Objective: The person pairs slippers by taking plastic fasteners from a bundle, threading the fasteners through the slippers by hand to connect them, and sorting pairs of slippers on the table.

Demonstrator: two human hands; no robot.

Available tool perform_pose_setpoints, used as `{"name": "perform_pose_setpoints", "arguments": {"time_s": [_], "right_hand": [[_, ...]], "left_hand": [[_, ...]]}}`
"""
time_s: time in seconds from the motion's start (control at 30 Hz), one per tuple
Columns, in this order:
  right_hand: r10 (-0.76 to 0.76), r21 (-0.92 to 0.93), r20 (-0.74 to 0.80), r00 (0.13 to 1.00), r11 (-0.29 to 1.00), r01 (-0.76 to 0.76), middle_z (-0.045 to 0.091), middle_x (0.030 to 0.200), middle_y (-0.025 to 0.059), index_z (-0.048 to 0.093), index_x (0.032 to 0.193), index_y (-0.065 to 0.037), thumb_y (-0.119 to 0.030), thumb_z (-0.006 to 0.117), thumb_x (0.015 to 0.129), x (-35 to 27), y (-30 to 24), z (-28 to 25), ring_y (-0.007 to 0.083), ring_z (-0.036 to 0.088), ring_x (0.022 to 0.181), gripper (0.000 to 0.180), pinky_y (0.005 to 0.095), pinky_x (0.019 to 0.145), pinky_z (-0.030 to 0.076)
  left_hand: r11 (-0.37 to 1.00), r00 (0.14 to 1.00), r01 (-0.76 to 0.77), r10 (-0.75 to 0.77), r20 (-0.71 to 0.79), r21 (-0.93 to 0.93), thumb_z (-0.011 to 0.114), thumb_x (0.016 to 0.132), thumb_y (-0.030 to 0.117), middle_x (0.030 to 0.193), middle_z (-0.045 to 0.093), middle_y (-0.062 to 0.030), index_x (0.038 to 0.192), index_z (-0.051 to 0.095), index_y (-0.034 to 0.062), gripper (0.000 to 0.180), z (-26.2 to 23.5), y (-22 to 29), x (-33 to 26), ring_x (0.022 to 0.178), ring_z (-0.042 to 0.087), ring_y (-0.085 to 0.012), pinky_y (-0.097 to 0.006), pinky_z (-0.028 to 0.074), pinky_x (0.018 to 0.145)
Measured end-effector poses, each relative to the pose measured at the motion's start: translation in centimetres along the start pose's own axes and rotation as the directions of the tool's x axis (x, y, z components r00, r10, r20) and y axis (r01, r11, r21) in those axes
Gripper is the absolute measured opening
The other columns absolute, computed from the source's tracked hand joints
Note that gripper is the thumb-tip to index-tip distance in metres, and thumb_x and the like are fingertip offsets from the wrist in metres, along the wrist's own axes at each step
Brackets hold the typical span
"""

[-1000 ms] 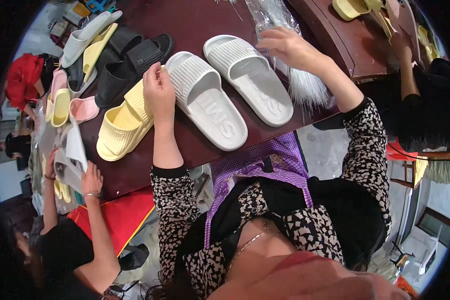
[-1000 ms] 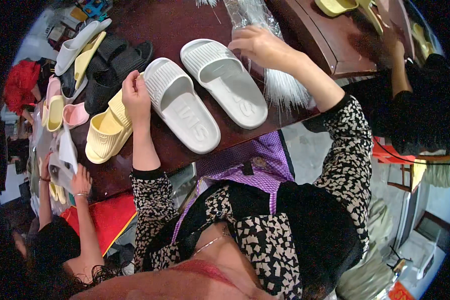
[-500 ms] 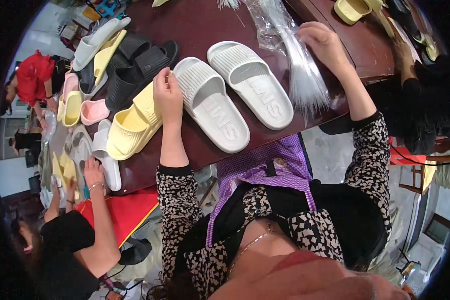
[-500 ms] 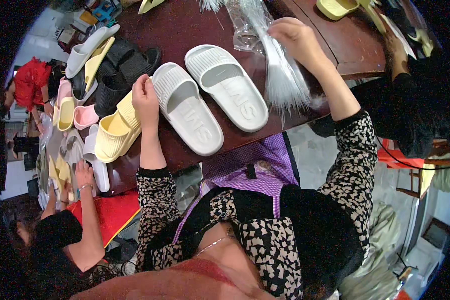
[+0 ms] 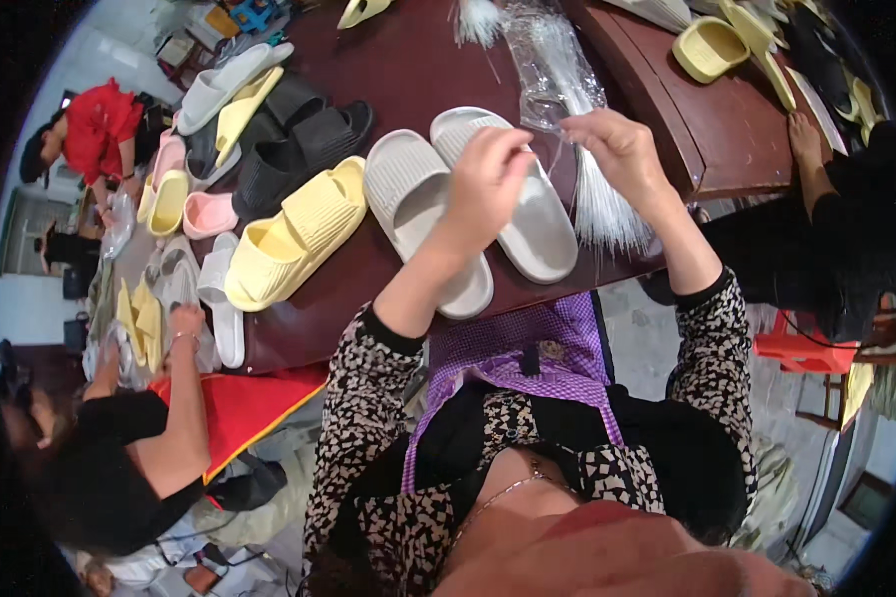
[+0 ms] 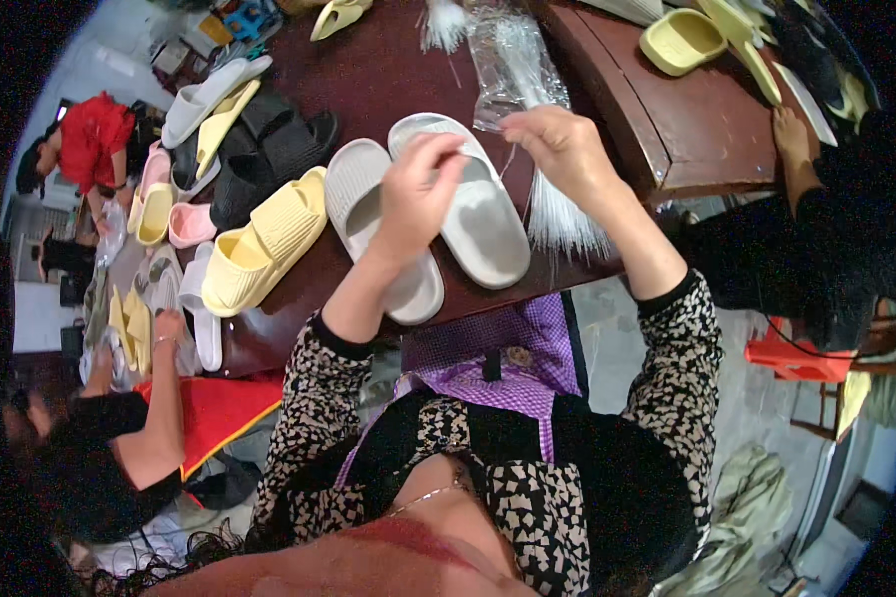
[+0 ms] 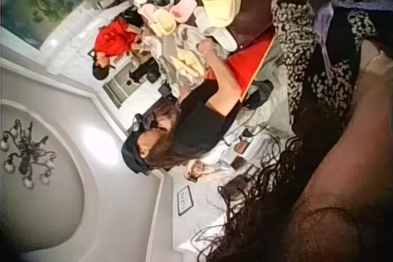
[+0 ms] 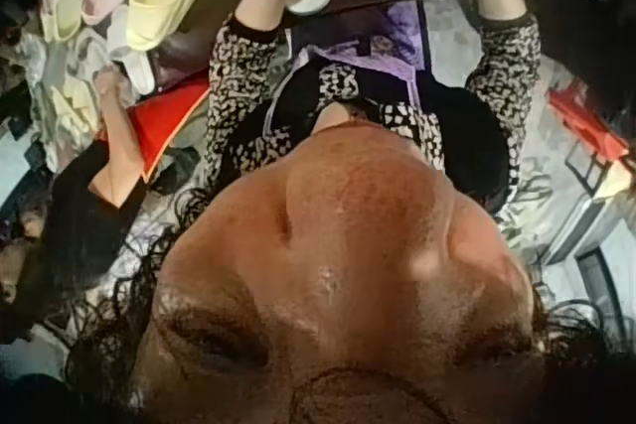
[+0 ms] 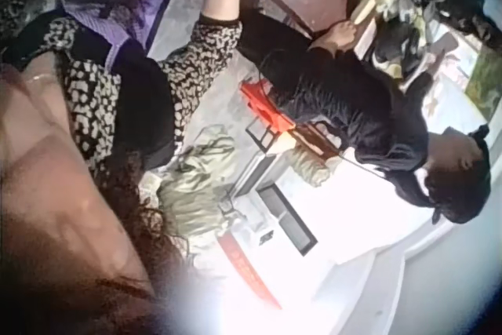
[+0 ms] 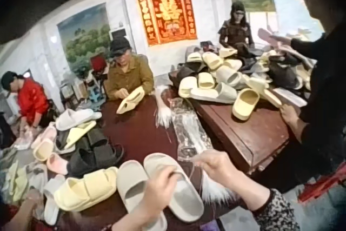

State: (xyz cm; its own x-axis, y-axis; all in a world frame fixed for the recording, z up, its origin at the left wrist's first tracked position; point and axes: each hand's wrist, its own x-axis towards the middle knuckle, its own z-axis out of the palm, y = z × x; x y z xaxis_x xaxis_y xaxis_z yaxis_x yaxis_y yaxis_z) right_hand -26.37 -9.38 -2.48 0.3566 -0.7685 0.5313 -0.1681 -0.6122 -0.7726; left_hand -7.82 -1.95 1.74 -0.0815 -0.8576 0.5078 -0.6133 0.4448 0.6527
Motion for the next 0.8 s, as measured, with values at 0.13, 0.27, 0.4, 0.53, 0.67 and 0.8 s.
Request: {"name": "perform_pose_setpoints", "arguments": {"time_s": [0.13, 0.27, 0.4, 0.53, 0.67, 0.8], "right_hand": [[0.004, 0.011, 0.04, 0.999, 1.0, -0.004, 0.065, 0.084, 0.0142, 0.066, 0.093, -0.002, -0.005, 0.065, 0.078, 0.2, -1.8, 1.8, 0.0268, 0.064, 0.076, 0.015, 0.0318, 0.066, 0.051], [-0.004, 0.004, 0.038, 0.999, 1.0, 0.004, 0.064, 0.081, 0.014, 0.066, 0.093, -0.002, -0.003, 0.064, 0.078, 0.2, -1.9, 2.3, 0.029, 0.063, 0.076, 0.015, 0.033, 0.066, 0.05], [0.0, 0.028, 0.08, 0.997, 1.0, -0.002, 0.064, 0.081, 0.0141, 0.066, 0.093, -0.002, -0.002, 0.063, 0.078, 0.1, -1.9, 2.3, 0.0295, 0.063, 0.076, 0.015, 0.0341, 0.066, 0.05], [-0.016, -0.049, 0.112, 0.994, 0.999, 0.021, 0.064, 0.08, 0.014, 0.066, 0.09, -0.001, -0.005, 0.064, 0.077, 0.0, -1.4, 2.8, 0.0298, 0.063, 0.075, 0.014, 0.0349, 0.065, 0.05], [-0.016, -0.069, 0.208, 0.978, 0.997, 0.031, 0.062, 0.098, 0.0151, 0.062, 0.103, -0.003, -0.009, 0.066, 0.076, 0.5, -0.6, 2.5, 0.0307, 0.061, 0.091, 0.029, 0.0372, 0.073, 0.05], [-0.101, -0.554, 0.067, 0.993, 0.824, 0.121, 0.053, 0.12, 0.0158, 0.049, 0.123, -0.005, -0.015, 0.062, 0.08, 0.5, 2.9, 2.0, 0.0326, 0.051, 0.11, 0.046, 0.0412, 0.089, 0.043]], "left_hand": [[0.997, 0.999, -0.023, 0.021, -0.044, -0.068, 0.062, 0.08, 0.0, 0.087, 0.06, -0.0101, 0.091, 0.062, -0.0001, 0.012, 1.6, -0.7, 0.4, 0.073, 0.06, -0.0188, -0.028, 0.048, 0.064], [0.998, 0.997, -0.053, 0.051, -0.054, -0.035, 0.063, 0.078, 0.0, 0.087, 0.06, -0.0091, 0.09, 0.062, -0.0002, 0.012, 1.6, -0.8, 0.4, 0.072, 0.059, -0.0183, -0.028, 0.048, 0.063], [0.998, 0.999, -0.032, 0.03, -0.039, -0.054, 0.063, 0.077, -0.002, 0.087, 0.059, -0.0088, 0.088, 0.061, 0.0, 0.011, 1.9, -0.6, 0.1, 0.071, 0.059, -0.0176, -0.027, 0.047, 0.062], [0.995, 0.997, -0.05, 0.046, -0.054, -0.088, 0.06, 0.078, -0.005, 0.084, 0.058, -0.0079, 0.087, 0.058, 0.001, 0.011, 1.9, -1.0, 0.2, 0.07, 0.058, -0.02, -0.03, 0.048, 0.062], [0.827, 0.942, 0.274, -0.333, -0.036, -0.492, 0.055, 0.085, -0.001, 0.082, 0.059, -0.0057, 0.091, 0.054, 0.0007, 0.007, 1.6, -0.7, -0.2, 0.07, 0.057, -0.0153, -0.029, 0.048, 0.064], [0.538, 0.88, 0.372, -0.464, 0.102, -0.756, 0.048, 0.091, 0.003, 0.077, 0.058, -0.0055, 0.095, 0.05, 0.0004, 0.005, 0.6, -0.2, -0.1, 0.069, 0.056, -0.0128, -0.028, 0.049, 0.066]]}}
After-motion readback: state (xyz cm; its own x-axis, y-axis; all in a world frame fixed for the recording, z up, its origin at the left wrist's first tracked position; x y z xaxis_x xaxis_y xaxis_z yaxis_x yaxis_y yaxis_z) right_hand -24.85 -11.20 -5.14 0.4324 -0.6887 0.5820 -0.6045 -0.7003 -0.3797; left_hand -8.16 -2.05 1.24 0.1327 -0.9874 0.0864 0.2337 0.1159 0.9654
